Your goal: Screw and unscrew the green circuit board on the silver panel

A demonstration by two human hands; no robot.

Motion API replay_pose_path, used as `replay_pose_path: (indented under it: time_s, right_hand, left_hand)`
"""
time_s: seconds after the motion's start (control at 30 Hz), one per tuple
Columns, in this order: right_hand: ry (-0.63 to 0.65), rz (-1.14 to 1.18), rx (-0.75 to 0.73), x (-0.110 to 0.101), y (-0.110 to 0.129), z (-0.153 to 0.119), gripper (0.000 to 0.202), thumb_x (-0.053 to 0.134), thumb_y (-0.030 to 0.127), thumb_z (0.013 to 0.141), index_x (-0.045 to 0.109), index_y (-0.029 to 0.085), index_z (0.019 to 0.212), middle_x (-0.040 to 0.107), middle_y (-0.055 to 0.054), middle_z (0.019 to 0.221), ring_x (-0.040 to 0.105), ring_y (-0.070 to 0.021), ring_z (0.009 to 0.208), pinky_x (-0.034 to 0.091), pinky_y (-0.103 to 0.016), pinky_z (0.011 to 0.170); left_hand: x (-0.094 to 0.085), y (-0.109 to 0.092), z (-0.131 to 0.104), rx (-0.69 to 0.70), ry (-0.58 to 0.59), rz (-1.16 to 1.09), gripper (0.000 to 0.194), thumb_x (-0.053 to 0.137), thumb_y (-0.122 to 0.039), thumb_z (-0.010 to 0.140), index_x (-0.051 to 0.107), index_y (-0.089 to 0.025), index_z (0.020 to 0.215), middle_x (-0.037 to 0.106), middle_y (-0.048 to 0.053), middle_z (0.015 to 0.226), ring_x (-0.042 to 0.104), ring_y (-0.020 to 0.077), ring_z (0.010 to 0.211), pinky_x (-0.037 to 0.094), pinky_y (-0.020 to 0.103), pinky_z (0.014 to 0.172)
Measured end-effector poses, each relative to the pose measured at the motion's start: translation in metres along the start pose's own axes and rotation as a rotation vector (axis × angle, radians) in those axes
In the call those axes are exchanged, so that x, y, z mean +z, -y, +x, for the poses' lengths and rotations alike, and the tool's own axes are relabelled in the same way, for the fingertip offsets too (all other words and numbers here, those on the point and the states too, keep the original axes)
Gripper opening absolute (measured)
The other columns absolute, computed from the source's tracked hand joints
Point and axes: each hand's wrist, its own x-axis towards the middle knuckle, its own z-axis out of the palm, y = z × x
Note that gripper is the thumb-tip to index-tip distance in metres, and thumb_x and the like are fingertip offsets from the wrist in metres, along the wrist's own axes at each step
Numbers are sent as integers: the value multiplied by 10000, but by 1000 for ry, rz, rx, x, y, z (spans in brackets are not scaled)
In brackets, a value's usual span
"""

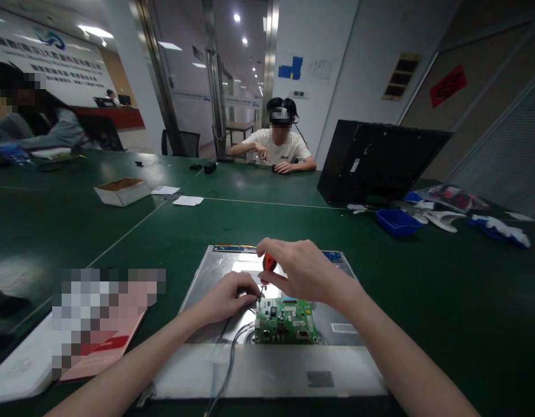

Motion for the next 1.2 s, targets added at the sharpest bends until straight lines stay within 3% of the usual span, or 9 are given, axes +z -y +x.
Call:
replay_pose_path:
  time_s: [0.13,0.4,0.8,1.0,1.2]
  right_hand:
    - [2,-64,-16,1,0,1,162,535,337,901,520,191,969,652,-5,884,516,-124,639,235,-272,524]
    - [47,50,-22,-4,2,-4,264,504,188,815,489,181,1078,648,-37,969,553,-136,705,272,-272,558]
    - [12,-18,-23,1,6,1,136,498,301,907,520,185,976,641,-19,898,513,-124,658,250,-269,542]
    - [48,79,-29,-5,5,-3,249,519,186,820,500,182,1068,648,-37,955,545,-137,709,267,-270,567]
    - [18,32,-1,-2,6,0,148,510,234,883,527,185,1022,652,-21,915,518,-113,653,248,-262,544]
  left_hand:
    - [1,1,0,-9,-12,3,96,599,-142,824,686,-166,857,689,21,830,614,167,768,469,281,736]
    - [2,1,0,3,-19,50,102,608,-128,801,688,-171,848,688,19,832,606,174,783,456,292,753]
    - [4,7,-3,34,-63,48,93,606,-186,842,683,-177,894,689,35,908,609,187,842,460,316,797]
    - [4,5,-1,18,-21,38,102,586,-144,822,679,-164,862,672,26,832,593,169,772,462,289,731]
    - [5,7,-2,26,-59,69,109,588,-166,822,680,-169,881,678,32,860,594,177,791,460,301,752]
